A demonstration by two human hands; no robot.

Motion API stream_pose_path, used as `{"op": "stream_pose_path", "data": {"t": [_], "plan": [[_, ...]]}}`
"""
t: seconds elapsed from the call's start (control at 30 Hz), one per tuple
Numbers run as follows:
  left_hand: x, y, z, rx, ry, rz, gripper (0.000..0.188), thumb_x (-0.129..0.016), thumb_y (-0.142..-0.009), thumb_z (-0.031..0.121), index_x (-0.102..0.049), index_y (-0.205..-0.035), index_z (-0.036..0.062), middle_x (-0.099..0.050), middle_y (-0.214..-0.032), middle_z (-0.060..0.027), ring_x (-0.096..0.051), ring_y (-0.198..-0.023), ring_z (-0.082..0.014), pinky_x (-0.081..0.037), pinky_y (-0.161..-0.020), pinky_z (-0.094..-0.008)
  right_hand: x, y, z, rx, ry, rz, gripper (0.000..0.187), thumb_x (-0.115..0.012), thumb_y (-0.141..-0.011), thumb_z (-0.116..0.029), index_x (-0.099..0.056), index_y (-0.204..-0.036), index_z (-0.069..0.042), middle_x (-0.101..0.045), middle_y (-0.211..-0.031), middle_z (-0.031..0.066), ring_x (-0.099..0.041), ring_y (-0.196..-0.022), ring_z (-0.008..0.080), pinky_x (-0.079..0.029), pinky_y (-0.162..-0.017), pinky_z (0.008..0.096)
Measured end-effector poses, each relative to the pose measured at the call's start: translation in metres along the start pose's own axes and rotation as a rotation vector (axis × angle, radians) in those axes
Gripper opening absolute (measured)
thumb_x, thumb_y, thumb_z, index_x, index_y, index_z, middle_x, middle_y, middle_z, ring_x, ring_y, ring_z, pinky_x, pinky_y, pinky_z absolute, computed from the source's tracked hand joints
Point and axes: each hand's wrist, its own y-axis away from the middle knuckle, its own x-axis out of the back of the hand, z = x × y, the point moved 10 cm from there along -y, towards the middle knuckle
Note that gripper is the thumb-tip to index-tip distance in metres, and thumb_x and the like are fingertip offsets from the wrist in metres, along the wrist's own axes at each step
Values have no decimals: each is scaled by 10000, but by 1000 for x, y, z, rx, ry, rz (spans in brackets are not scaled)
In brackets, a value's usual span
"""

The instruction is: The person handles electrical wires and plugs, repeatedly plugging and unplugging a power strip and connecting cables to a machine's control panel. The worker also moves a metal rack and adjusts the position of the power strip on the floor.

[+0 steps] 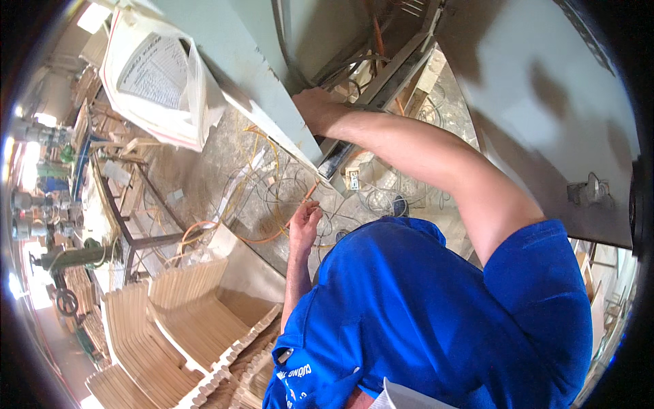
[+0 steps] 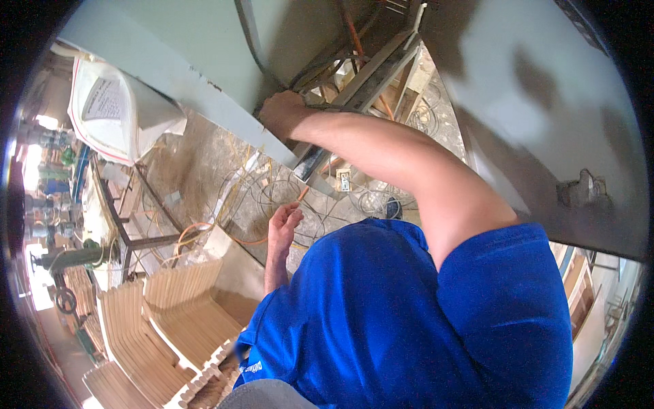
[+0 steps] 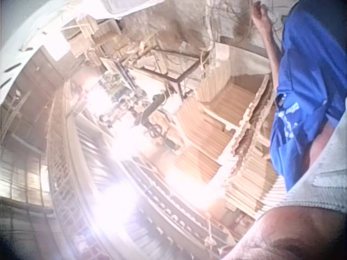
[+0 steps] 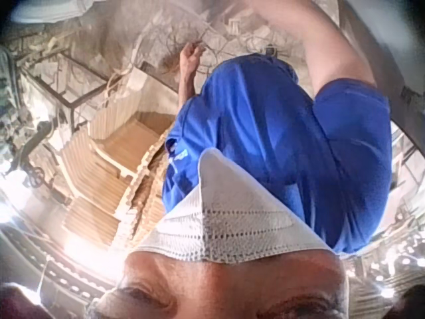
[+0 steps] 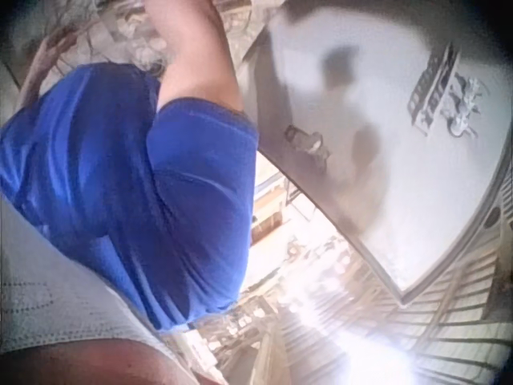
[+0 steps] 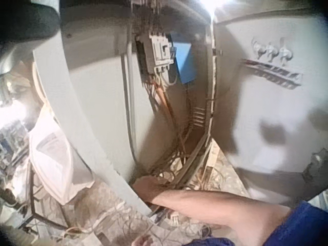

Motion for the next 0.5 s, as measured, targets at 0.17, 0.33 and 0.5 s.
{"op": "stream_pose_path", "data": {"t": [0.17, 0.33, 0.5], "plan": [[-3, -18, 4, -37, -6, -42, 340, -652, -972, 186, -626, -1235, -28, -695, -1048, -63, -646, -959, -143, -503, -851, -297, -10, -15, -1, -22, -10, -30, 251, -607, -900, -223, -800, -1010, -104, -766, -1051, 145, -745, -1004, 312, -599, -803, 439], [1, -19, 14, 17, 136, -6, 342, -669, -950, 140, -628, -1226, -57, -696, -1014, -78, -638, -929, -148, -502, -844, -292, -23, -20, 7, -91, -47, -51, 258, -645, -872, -252, -798, -1021, -108, -767, -1054, 137, -739, -1020, 317, -608, -800, 440], [15, -11, -4, -68, 128, 3, 289, -655, -976, 162, -627, -1204, -12, -695, -1037, -63, -653, -917, -144, -519, -837, -291, -21, -26, 12, -85, -67, 75, 247, -641, -863, -253, -801, -981, -107, -764, -990, 165, -749, -949, 342, -604, -779, 451]]}}
